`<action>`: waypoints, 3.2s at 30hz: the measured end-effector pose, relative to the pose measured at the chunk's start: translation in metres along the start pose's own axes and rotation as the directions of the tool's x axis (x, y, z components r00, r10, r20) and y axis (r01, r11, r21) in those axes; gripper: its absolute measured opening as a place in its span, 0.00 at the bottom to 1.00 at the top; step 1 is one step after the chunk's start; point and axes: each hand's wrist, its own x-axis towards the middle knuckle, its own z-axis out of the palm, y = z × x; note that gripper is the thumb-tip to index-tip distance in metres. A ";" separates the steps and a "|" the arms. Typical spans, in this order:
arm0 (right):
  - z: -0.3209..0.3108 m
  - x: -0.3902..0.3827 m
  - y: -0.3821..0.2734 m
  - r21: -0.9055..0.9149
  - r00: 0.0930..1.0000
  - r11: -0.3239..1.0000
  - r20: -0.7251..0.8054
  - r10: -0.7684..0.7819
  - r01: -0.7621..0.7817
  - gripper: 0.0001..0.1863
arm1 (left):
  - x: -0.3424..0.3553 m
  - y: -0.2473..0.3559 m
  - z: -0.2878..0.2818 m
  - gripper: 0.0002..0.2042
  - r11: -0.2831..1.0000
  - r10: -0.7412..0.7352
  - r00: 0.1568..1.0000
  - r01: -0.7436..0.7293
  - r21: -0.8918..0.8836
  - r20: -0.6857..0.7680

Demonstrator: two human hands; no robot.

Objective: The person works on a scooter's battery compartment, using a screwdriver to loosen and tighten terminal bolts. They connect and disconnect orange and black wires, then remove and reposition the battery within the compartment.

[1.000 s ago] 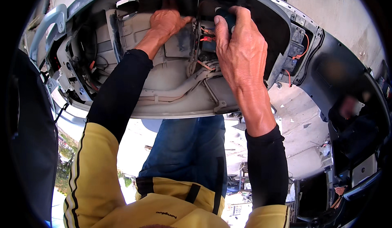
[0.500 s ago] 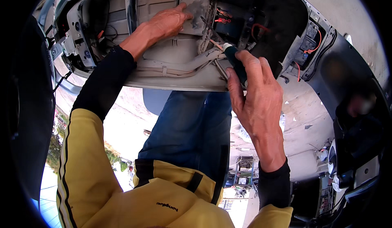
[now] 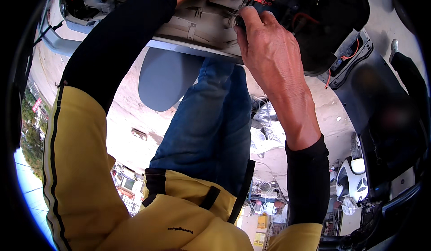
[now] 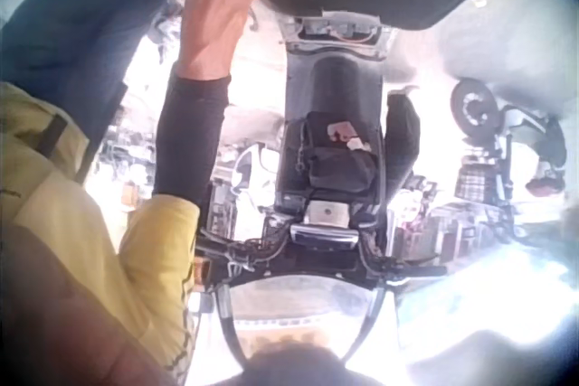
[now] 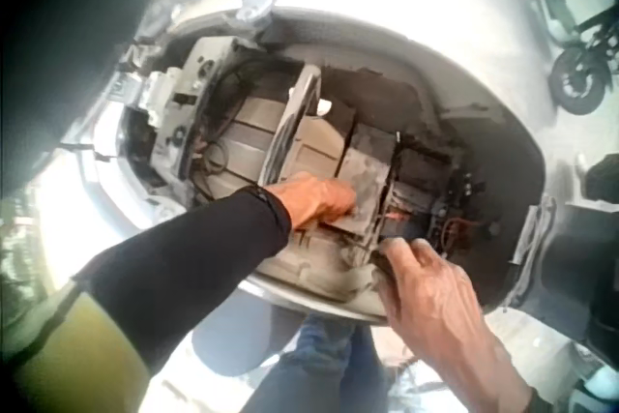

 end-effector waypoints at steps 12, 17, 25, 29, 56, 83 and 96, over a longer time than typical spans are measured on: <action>0.017 -0.019 0.021 0.019 0.991 0.998 -0.119 0.069 -0.067 0.12 | -0.002 0.006 -0.013 0.37 0.993 0.013 0.968 0.018 0.120 -0.249; 0.024 -0.020 0.028 0.047 0.987 0.996 -0.138 0.084 -0.078 0.12 | -0.007 0.011 -0.010 0.39 0.948 0.023 0.920 0.104 0.301 -0.390; 0.022 -0.024 0.031 0.151 0.979 0.978 -0.117 0.165 -0.146 0.12 | 0.001 0.016 -0.042 0.63 0.933 -0.077 0.958 0.167 0.317 -0.277; 0.007 -0.021 0.028 0.237 0.978 0.959 -0.099 0.182 -0.155 0.11 | 0.013 0.016 -0.060 0.63 0.891 -0.069 0.929 0.222 0.395 -0.365; -0.008 -0.002 -0.008 0.052 0.993 0.998 -0.110 -0.029 0.035 0.17 | 0.017 0.014 -0.057 0.67 0.947 -0.138 0.911 0.237 0.218 -0.390; -0.004 0.025 -0.013 -0.173 0.989 0.975 0.064 -0.131 0.140 0.12 | 0.014 0.014 -0.058 0.59 0.953 -0.142 0.910 0.232 0.195 -0.391; 0.012 0.017 0.004 -0.048 0.976 0.977 0.077 -0.203 0.207 0.17 | 0.012 0.009 -0.059 0.56 0.959 -0.147 0.906 0.229 0.168 -0.397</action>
